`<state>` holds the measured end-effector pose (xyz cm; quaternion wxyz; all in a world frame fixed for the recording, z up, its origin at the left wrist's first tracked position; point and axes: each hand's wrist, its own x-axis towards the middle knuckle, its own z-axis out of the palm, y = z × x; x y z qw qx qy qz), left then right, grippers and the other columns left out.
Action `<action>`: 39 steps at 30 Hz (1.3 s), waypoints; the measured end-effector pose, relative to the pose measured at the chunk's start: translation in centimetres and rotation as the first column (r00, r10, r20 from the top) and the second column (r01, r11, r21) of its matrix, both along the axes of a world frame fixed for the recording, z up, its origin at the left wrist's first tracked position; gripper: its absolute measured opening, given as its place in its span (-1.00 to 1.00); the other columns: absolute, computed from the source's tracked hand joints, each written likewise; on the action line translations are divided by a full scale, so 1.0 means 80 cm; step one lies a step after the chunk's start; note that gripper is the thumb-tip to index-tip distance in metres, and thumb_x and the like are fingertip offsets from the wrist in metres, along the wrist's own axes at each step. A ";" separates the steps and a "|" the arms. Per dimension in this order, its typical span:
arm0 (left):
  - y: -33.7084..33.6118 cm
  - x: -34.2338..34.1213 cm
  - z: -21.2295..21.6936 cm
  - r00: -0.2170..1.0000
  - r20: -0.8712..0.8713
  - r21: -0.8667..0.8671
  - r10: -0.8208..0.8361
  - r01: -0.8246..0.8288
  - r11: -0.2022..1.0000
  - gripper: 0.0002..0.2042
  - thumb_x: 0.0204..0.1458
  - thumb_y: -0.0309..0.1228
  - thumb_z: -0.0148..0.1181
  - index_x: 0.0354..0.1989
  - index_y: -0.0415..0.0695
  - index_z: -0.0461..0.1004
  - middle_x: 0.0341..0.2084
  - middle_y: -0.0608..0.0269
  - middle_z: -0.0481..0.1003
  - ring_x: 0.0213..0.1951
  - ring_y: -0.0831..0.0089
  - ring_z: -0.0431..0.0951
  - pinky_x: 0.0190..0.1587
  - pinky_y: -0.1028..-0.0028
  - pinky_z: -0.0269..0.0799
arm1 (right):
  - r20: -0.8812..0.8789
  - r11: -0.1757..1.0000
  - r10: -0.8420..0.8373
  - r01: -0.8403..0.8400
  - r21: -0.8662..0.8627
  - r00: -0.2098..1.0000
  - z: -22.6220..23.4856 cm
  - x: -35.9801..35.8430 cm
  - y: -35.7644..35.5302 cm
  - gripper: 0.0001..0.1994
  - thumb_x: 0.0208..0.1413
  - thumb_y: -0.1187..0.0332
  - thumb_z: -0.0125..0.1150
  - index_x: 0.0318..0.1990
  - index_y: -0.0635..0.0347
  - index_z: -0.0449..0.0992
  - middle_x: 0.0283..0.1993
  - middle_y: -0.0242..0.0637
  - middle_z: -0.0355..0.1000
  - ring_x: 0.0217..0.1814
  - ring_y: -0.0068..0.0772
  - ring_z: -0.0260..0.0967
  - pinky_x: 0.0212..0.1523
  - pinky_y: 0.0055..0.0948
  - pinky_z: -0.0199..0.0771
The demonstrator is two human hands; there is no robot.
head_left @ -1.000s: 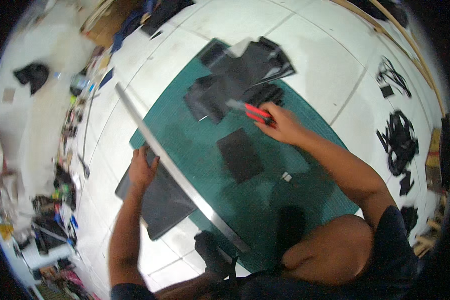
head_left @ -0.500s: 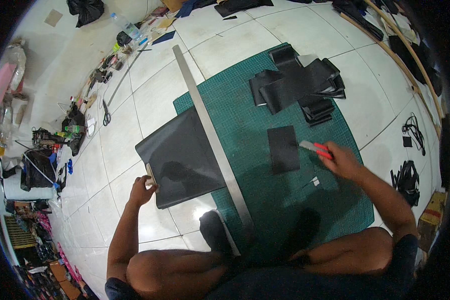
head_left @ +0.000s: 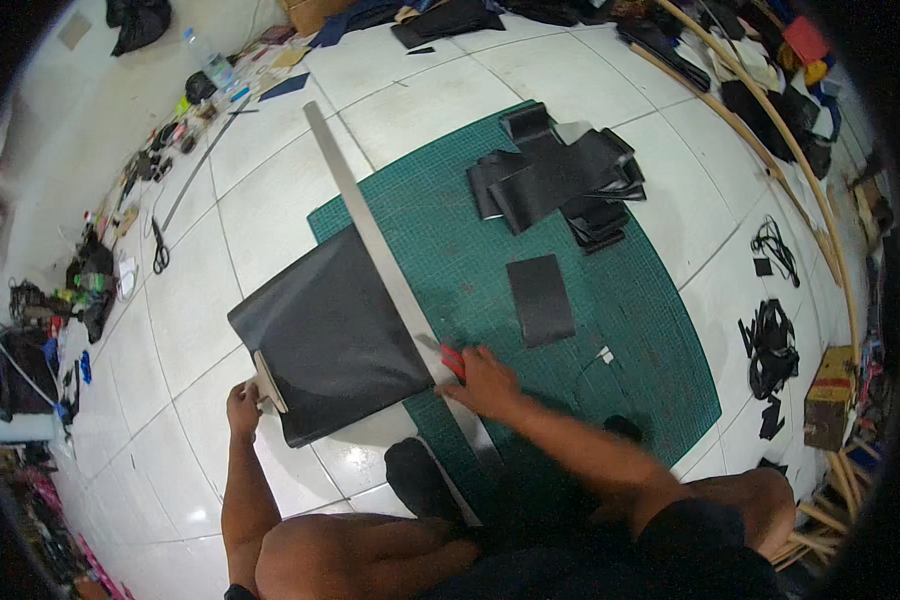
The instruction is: The person uses a metal ruler and a utility knife to cut strips of black fabric on a green cutting mat, then stacks and organizes the cut pieces.
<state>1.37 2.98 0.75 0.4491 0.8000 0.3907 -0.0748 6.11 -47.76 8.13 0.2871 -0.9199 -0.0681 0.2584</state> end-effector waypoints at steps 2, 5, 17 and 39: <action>-0.021 -0.001 0.016 0.995 0.049 -0.080 0.087 -0.083 0.993 -0.63 0.27 -0.31 0.11 0.15 -0.25 0.36 -0.28 0.14 0.55 -0.30 0.39 0.60 -0.33 0.41 0.51 | 0.013 0.999 -0.048 0.049 -0.011 0.999 -0.012 -0.024 0.021 -0.38 -0.01 0.05 0.47 0.01 0.29 0.30 -0.02 0.01 0.34 0.05 0.04 0.41 0.01 -0.06 0.47; 0.000 -0.016 0.017 0.984 0.114 -0.132 0.137 -0.122 0.984 -0.69 0.28 -0.37 0.09 0.12 -0.24 0.37 -0.29 0.14 0.54 -0.34 0.44 0.58 -0.39 0.42 0.52 | -0.017 0.994 -0.106 0.107 0.003 0.994 -0.020 -0.038 0.045 -0.37 -0.08 0.17 0.53 0.02 0.28 0.29 -0.03 0.01 0.33 0.05 0.05 0.40 0.04 -0.06 0.46; -0.065 -0.011 0.010 0.962 0.231 -0.325 0.148 -0.067 0.943 -0.70 0.27 -0.35 0.15 0.06 -0.28 0.40 -0.36 0.17 0.51 -0.41 0.48 0.56 -0.32 0.46 0.59 | 0.178 0.947 -0.256 0.210 0.242 0.950 -0.005 -0.019 0.060 -0.55 -0.14 0.31 0.42 -0.14 0.27 0.33 -0.13 -0.02 0.28 -0.08 0.02 0.35 -0.08 -0.05 0.39; -0.080 0.010 0.010 0.973 0.210 -0.235 0.096 -0.045 0.971 -0.68 0.26 -0.35 0.13 0.08 -0.27 0.37 -0.31 0.10 0.54 -0.39 0.42 0.56 -0.27 0.41 0.58 | 0.114 0.958 -0.211 0.183 0.222 0.971 -0.053 -0.049 0.043 -0.55 -0.05 0.23 0.41 -0.12 0.25 0.33 -0.08 -0.07 0.25 -0.07 -0.04 0.36 -0.10 -0.06 0.41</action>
